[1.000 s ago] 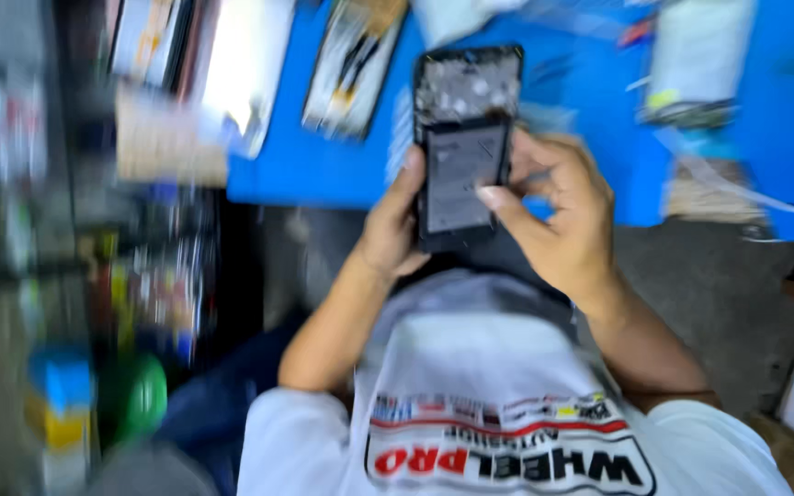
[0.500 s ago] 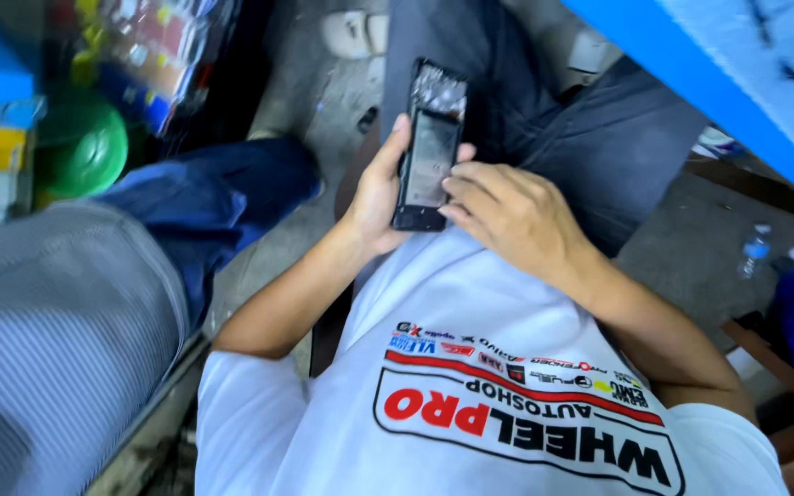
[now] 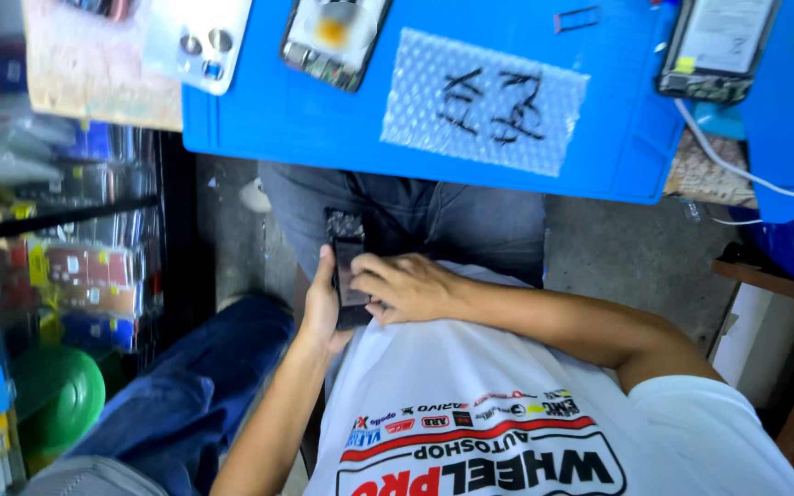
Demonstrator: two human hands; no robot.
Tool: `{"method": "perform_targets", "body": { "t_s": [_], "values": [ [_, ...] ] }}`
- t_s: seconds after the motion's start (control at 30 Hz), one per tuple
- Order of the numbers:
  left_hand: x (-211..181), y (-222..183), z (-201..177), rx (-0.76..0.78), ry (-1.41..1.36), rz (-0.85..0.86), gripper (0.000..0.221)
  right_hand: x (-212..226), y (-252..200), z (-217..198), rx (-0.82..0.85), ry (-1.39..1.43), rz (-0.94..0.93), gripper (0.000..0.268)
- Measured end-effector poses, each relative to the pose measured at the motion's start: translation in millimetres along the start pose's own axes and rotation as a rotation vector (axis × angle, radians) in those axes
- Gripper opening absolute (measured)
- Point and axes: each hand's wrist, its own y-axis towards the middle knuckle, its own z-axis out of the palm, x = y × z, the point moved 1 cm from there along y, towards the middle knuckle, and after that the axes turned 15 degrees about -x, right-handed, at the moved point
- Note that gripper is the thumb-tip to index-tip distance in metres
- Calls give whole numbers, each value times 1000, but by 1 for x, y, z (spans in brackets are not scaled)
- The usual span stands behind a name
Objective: The person disassembles and reassembles several mobile phones on a blue work mat, handling internal components such as batteries, screens, and motherboards. They use a screwdriver to remove screws and a pry tool to separate phone sections, connecting ribbon cables and testing the fit of replacement parts.
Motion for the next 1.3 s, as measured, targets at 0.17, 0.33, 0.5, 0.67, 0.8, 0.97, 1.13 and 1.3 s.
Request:
{"method": "perform_targets", "body": {
  "t_s": [0.17,0.33,0.5,0.67,0.8,0.97,1.13,1.3],
  "values": [
    [-8,-7,14,-192,67,-19,60,-9,-3,13,17,19,-10,39],
    [-14,-6,21,-160,99,1,64,-12,-5,14,-68,4,-69,46],
    [-14,17,11,-209,97,-23,69,-9,17,-4,62,-67,-19,41],
    [-15,20,-2,-181,570,490,63,18,31,-78,-80,70,-13,27],
    [-24,17,1,-197,1055,1070,61,30,34,-154,-278,-90,-70,19],
    [-27,15,9,-247,1100,989,72,19,43,-210,-562,-432,-5,21],
    [-40,28,19,-194,1046,1079,70,5,49,-220,-683,-490,183,20],
    [-47,30,16,-188,1047,1065,68,10,63,-248,-606,-560,154,20]
  ]
}}
